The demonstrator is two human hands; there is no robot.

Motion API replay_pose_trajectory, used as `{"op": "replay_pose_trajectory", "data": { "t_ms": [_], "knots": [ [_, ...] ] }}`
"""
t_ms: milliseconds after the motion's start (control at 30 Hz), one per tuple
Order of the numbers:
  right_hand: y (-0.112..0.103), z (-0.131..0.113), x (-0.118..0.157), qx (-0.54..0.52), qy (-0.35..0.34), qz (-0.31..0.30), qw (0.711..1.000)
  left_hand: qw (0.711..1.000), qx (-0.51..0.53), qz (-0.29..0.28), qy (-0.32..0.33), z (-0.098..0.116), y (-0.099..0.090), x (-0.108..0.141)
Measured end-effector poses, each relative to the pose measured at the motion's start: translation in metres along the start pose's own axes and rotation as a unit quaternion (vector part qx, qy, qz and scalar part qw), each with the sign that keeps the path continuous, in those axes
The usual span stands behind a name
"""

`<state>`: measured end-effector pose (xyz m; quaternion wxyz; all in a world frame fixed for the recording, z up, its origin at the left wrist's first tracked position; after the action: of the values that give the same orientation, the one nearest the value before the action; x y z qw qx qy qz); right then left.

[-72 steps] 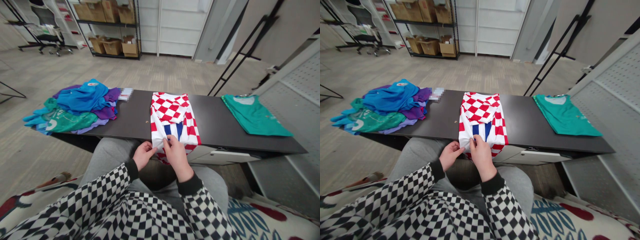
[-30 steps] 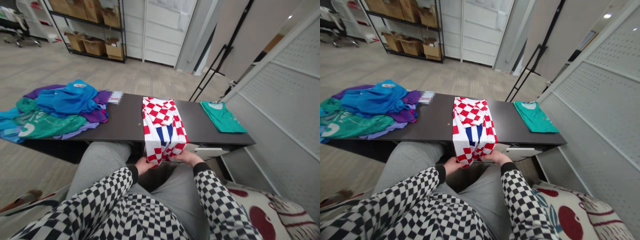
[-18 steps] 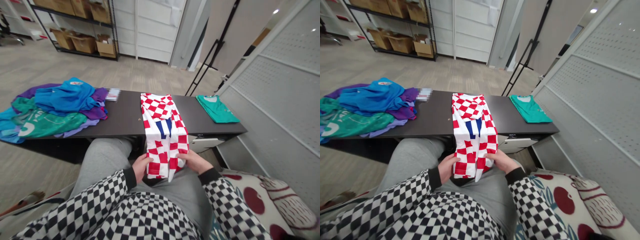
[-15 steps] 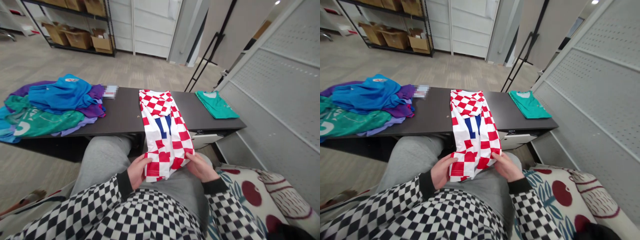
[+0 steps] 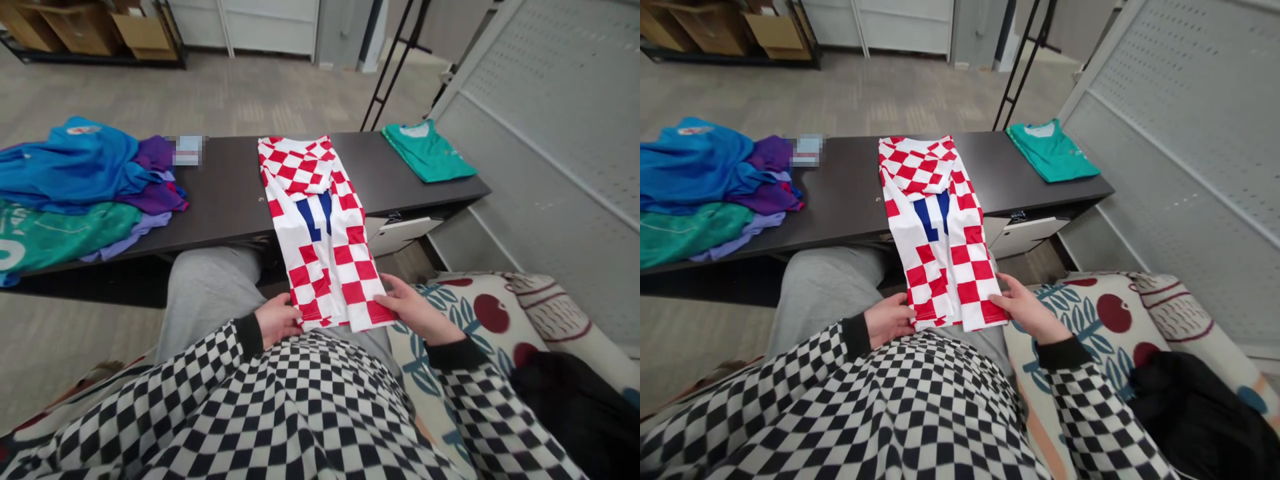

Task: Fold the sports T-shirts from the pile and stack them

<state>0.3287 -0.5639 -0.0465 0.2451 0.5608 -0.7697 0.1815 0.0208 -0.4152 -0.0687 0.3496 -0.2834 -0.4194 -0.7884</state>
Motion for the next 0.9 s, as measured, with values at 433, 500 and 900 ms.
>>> {"op": "replay_pose_trajectory", "data": {
  "t_ms": [433, 500, 900],
  "knots": [
    [0.045, -0.008, 0.054, 0.525, -0.331, -0.002, 0.784, 0.876, -0.417, 0.091, 0.224, -0.006, -0.033, -0.014],
    [0.059, -0.006, 0.053, 0.566, -0.331, -0.036, 0.754, 0.781, -0.548, 0.109, 0.281, 0.002, -0.020, -0.008],
    [0.064, -0.024, 0.035, 0.338, -0.300, 0.146, 0.880, 0.636, -0.671, -0.092, 0.370, -0.001, 0.029, -0.043]
  ]
}}
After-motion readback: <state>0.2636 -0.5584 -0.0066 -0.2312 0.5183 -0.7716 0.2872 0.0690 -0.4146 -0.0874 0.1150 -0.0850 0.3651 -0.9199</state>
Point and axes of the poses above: each hand's wrist, its own x-axis away from the middle knuckle, its own y-axis out of the palm, z = x × y, the point moved 2 cm from there along -x, towards the middle knuckle, and after that the axes turned 4 degrees about -z, right-handed, at the moved point
